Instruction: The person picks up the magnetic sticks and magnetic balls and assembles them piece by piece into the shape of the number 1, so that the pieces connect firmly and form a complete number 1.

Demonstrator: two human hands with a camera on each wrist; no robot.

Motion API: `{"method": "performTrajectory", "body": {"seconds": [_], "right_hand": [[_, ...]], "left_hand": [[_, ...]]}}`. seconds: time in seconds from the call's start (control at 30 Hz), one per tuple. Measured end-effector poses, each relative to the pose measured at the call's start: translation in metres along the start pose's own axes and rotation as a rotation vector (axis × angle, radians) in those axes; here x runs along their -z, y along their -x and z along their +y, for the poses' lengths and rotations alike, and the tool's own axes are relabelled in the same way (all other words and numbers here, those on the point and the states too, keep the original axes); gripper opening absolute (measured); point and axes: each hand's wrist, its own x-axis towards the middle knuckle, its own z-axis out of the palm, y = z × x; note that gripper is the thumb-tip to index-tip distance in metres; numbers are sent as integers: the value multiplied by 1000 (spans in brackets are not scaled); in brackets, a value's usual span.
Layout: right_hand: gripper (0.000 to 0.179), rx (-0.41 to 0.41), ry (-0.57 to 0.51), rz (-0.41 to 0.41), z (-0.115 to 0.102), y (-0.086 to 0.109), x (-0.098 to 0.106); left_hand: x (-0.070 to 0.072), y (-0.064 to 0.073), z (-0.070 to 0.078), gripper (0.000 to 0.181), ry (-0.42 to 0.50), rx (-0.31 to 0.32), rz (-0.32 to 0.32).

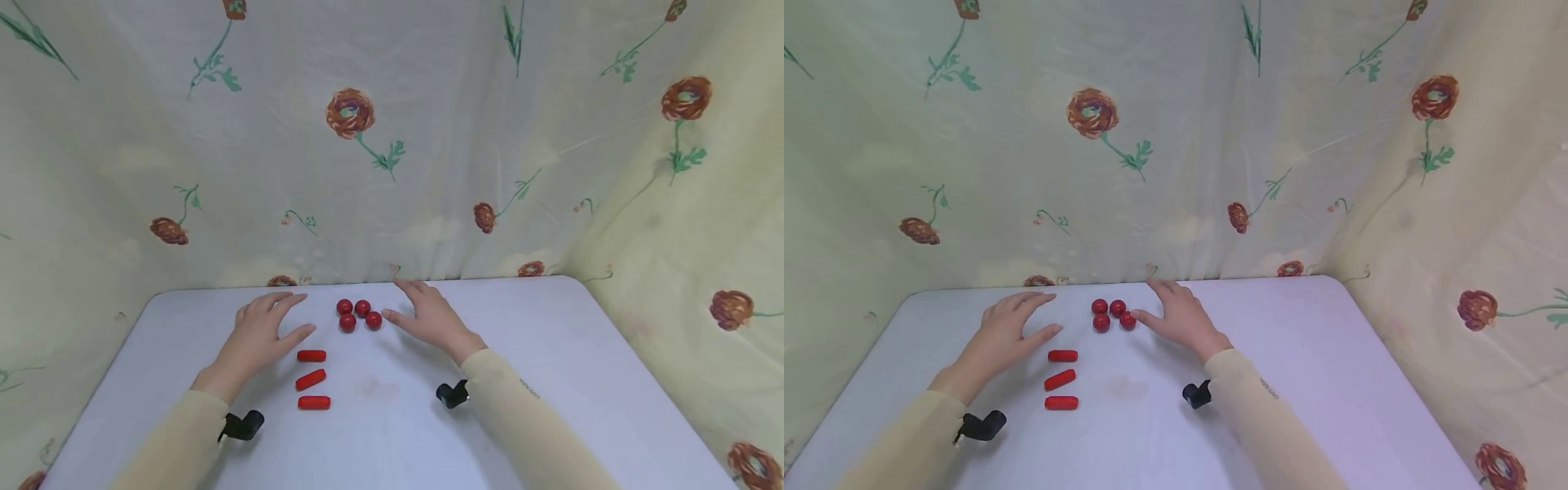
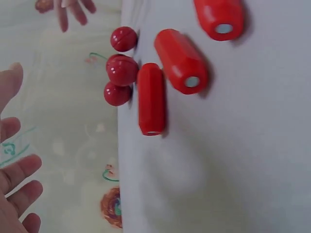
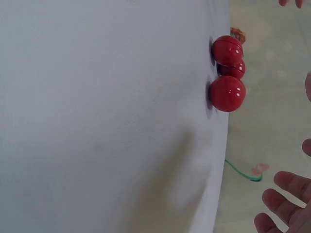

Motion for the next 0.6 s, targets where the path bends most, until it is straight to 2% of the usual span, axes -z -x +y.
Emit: {"method": "performTrajectory", "body": {"seconds": [0.23, 0.4, 0.6], "right_hand": [[81, -24, -70, -12, 9, 1, -19], [74, 3, -141, 9, 12, 2, -30], [72, -13, -248, 8, 14, 2, -38]], "left_hand": [[-14, 20, -9, 60, 78, 14, 20], [-22, 33, -10, 54, 126, 0, 44], [-33, 48, -5, 50, 268, 91, 17]]}}
